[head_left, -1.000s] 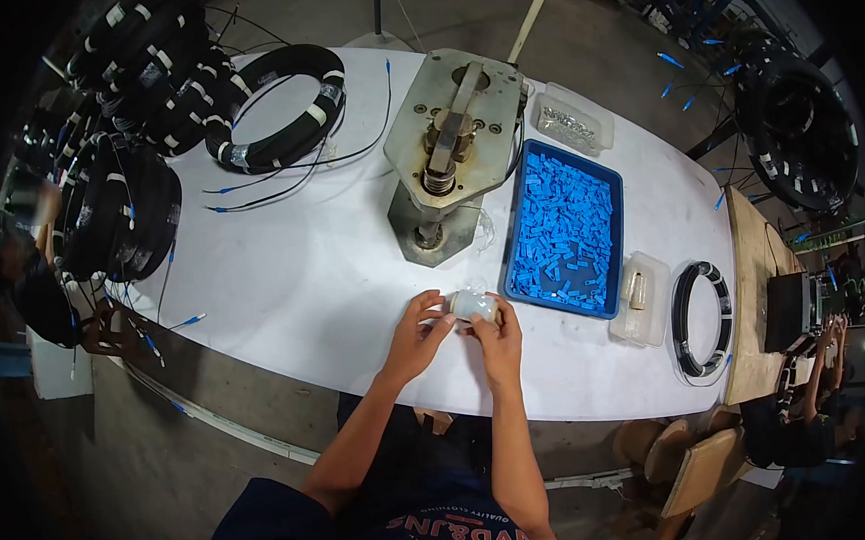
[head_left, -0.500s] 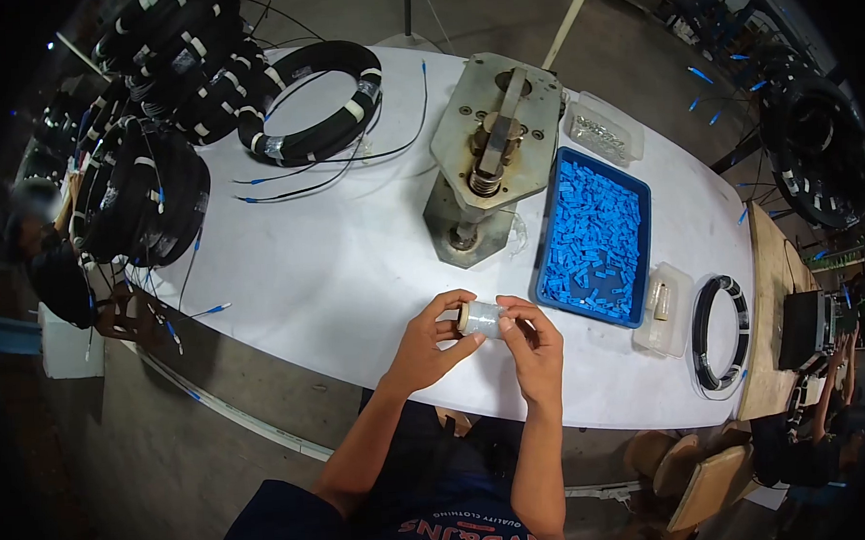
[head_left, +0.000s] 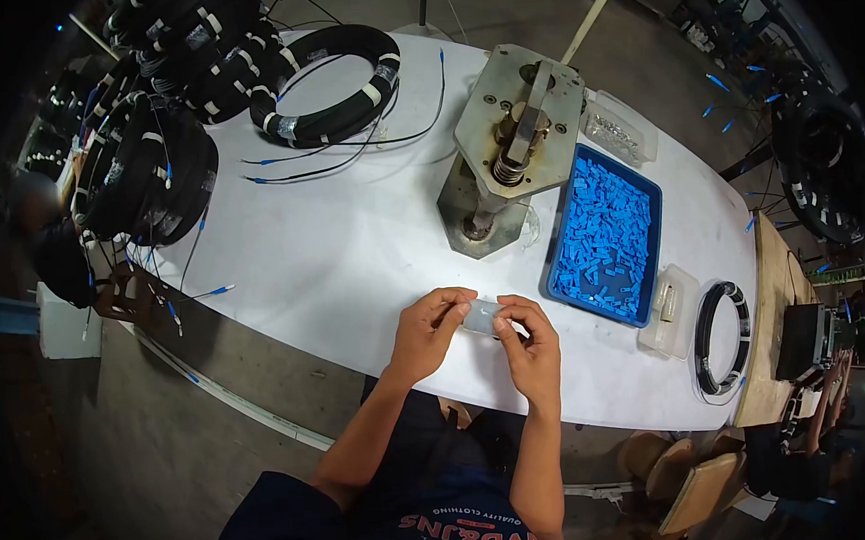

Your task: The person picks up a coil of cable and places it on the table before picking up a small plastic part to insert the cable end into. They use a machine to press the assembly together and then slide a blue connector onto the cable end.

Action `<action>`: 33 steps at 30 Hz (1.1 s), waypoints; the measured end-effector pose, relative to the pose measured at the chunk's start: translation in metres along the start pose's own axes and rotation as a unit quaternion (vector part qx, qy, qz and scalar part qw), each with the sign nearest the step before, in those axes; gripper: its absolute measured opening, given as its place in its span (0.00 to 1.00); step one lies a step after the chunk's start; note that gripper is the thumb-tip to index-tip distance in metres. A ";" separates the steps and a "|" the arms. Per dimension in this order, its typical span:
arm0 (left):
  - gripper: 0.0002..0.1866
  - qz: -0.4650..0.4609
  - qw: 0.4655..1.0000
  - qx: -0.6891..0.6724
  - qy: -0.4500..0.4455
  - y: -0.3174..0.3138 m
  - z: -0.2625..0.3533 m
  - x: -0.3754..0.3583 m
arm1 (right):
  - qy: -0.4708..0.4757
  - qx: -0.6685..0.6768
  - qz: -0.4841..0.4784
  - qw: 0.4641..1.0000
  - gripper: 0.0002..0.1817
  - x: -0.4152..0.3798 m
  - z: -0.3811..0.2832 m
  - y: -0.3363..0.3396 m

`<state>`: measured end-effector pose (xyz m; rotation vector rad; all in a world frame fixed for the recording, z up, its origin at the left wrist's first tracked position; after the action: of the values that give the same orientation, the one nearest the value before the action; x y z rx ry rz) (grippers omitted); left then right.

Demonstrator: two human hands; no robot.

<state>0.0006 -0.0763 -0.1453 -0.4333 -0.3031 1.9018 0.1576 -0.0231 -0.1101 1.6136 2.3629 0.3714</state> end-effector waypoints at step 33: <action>0.04 0.019 0.990 -0.023 -0.136 -0.052 -0.054 -0.025 | 0.008 0.118 0.190 0.975 0.03 -0.042 0.047 -0.017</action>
<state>0.0758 -0.0810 -0.1687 -0.2093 -0.5234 1.9950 0.1733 -0.0649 -0.1570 2.1878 2.1670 0.1763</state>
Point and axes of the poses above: each hand's wrist, its own x-axis towards the middle knuckle, its own y-axis out of the back of the hand, z = x × y, the point moved 2 cm from there along x, towards the middle knuckle, and after that the axes turned 13 degrees about -x, right-handed, at the moved point
